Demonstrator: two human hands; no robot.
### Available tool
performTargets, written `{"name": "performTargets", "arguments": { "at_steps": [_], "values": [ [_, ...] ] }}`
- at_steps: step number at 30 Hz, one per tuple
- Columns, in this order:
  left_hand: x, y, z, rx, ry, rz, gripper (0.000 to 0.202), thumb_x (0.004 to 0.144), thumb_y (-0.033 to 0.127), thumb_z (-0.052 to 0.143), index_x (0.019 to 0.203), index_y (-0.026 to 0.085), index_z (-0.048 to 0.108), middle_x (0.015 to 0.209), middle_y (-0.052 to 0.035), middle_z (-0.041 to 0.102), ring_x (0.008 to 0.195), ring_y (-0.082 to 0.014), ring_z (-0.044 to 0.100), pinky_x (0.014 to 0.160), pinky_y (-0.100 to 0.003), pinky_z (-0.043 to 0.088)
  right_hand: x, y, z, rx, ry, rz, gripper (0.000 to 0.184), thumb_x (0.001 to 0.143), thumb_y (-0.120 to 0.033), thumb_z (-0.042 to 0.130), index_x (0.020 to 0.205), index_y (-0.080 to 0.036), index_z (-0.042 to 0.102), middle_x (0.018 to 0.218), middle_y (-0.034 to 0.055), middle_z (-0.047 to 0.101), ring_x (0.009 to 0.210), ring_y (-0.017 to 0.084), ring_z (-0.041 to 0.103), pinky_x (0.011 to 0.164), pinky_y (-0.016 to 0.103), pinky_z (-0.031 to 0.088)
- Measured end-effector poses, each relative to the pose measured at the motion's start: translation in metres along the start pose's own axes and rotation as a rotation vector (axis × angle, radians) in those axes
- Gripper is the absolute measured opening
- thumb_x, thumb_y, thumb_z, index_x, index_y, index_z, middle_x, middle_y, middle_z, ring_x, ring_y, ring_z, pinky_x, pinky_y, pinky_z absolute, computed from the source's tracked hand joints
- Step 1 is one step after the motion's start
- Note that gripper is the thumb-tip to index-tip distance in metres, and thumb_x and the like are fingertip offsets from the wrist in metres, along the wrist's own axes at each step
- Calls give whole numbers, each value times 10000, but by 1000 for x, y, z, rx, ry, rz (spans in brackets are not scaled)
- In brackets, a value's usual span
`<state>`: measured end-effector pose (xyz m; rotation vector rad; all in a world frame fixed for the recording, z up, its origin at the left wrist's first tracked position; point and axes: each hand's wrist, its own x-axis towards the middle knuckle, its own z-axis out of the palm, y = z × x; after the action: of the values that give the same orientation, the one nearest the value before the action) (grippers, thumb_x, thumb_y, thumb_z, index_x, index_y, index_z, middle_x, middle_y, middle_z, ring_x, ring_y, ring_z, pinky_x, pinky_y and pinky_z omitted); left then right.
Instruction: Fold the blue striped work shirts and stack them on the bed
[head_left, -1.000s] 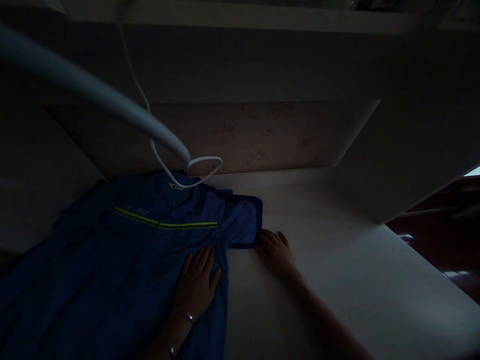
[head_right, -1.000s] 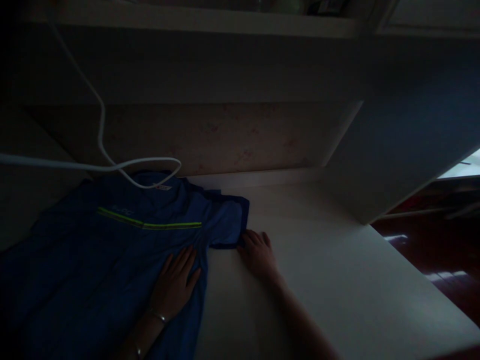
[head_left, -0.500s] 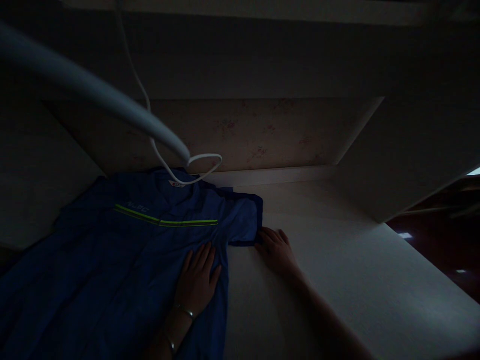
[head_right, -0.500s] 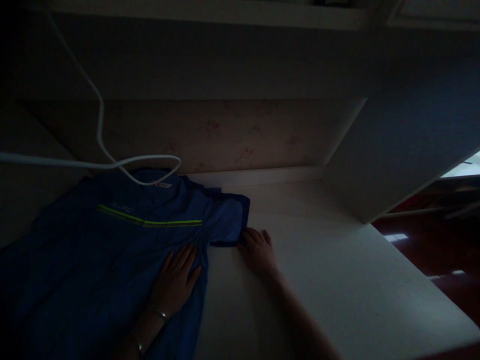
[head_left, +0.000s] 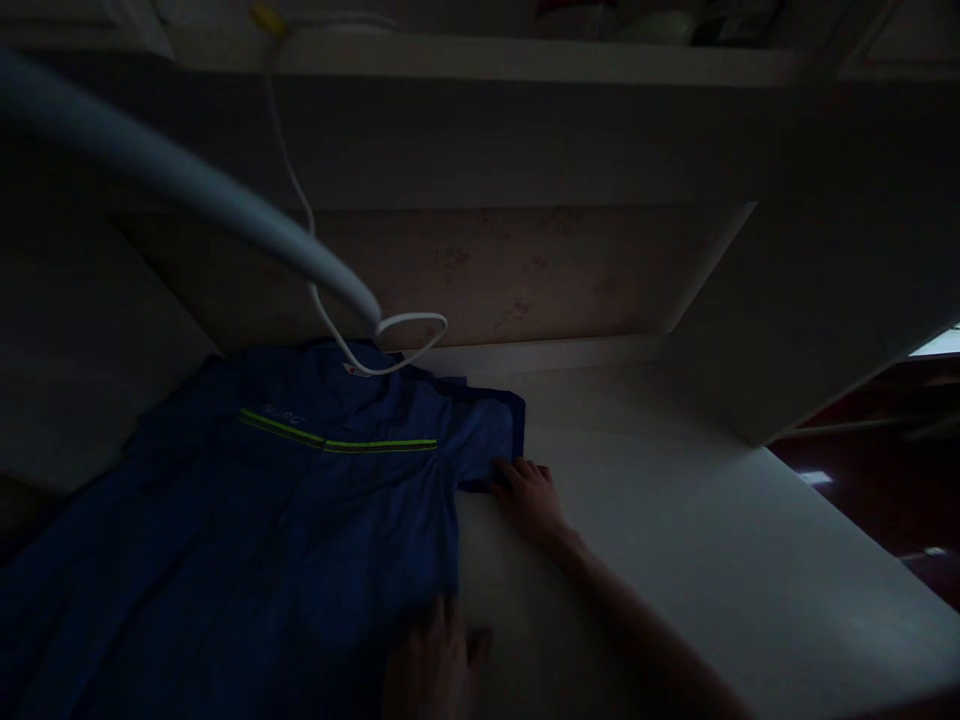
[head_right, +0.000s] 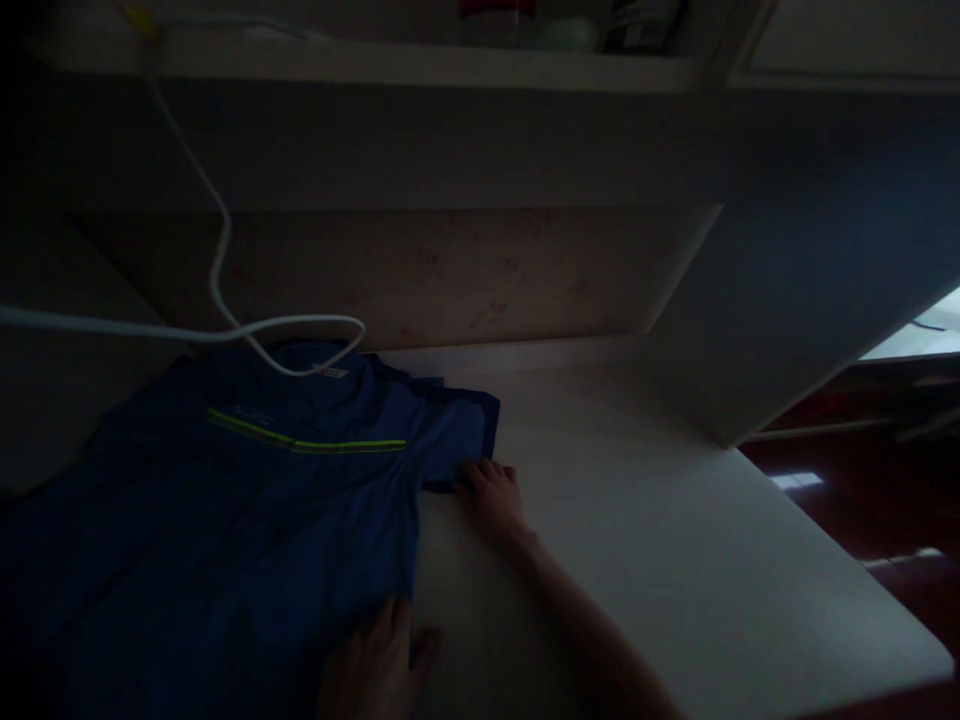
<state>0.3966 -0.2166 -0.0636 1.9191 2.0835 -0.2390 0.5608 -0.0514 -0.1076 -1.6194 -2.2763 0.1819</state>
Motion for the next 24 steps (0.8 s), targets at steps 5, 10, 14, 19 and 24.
{"name": "performTargets", "arguments": {
  "at_steps": [5,10,14,19,24],
  "values": [
    [-11,-2,10,95,31,-21,504,852,-17,291,1069,195,694,1077,-124,706,780,-206,723,647,-298,561,10,-3,-5,179,20,-14,307,994,-341,409,1002,-279,709,930,32,730,881,192,661,872,359,402],
    [-8,-5,-2,25,-52,-8,489,879,-1,264,1086,173,671,1056,-126,718,869,-239,723,716,-354,566,26,-9,-6,716,30,245,351,947,-493,419,1003,-236,650,773,18,723,628,180,657,581,277,456],
    [-10,0,-27,-179,-75,20,310,944,153,333,987,183,639,990,-85,726,924,-212,696,805,-334,514,45,-18,-18,1167,13,254,391,887,-606,478,957,-232,569,821,-8,691,516,135,622,460,238,430],
    [-12,47,-80,-423,19,258,271,960,257,340,907,216,602,894,-42,706,817,-152,653,724,-268,456,66,-1,-70,1417,313,243,472,770,-645,631,978,-233,531,776,-45,615,583,130,637,519,235,494],
    [-1,137,-106,-565,30,605,332,960,350,330,1003,185,614,969,-94,706,862,-202,657,754,-323,481,76,78,-129,1462,572,379,491,686,-609,720,949,-245,519,691,-77,571,528,96,570,487,201,456]
  ]
}}
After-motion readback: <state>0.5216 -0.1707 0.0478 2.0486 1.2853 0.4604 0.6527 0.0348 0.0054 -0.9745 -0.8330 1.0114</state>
